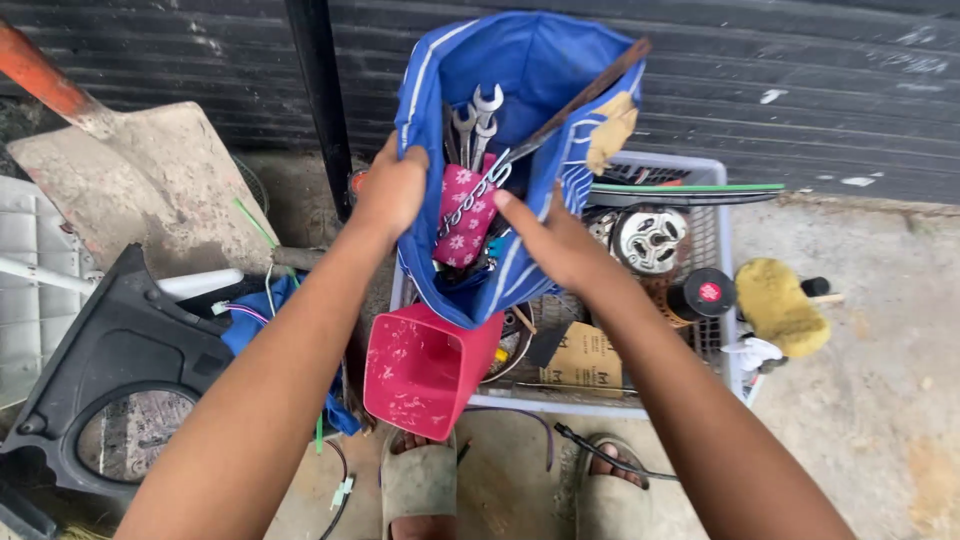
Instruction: Repairing and assembling a manual hand air pump by attaching the hose and checking components.
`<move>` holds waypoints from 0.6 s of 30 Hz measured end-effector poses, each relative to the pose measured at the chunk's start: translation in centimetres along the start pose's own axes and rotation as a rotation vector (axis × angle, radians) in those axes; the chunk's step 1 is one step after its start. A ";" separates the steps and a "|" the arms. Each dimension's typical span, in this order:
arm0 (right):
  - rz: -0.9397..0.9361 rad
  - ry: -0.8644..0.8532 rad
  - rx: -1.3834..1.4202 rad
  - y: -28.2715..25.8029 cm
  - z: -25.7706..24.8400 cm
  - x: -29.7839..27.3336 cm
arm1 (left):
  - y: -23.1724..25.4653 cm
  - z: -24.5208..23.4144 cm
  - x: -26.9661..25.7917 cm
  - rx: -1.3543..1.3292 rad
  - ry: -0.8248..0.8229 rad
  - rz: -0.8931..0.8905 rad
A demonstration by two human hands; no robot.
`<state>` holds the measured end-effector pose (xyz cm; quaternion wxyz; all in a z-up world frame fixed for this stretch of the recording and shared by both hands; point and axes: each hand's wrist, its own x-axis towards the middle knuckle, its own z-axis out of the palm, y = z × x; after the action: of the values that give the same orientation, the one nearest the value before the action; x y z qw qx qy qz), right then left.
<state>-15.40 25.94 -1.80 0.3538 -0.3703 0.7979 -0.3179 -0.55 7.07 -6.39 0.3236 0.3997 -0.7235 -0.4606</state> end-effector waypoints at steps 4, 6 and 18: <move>-0.016 0.004 -0.026 5.1 0.8 1.3 | 3.7 -2.4 -1.5 -0.067 -0.128 -0.248; -0.077 -0.076 0.715 10.6 0.8 0.7 | 2.9 -3.2 -2.2 -0.299 -0.214 -0.403; -0.159 0.089 0.801 7.4 1.7 -0.5 | -8.6 -1.1 -5.7 -0.350 -0.225 -0.249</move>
<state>-16.48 29.81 -8.23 0.4093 -0.2496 0.5943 -0.6457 5.49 9.44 -14.49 0.2459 0.3699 -0.6093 -0.6569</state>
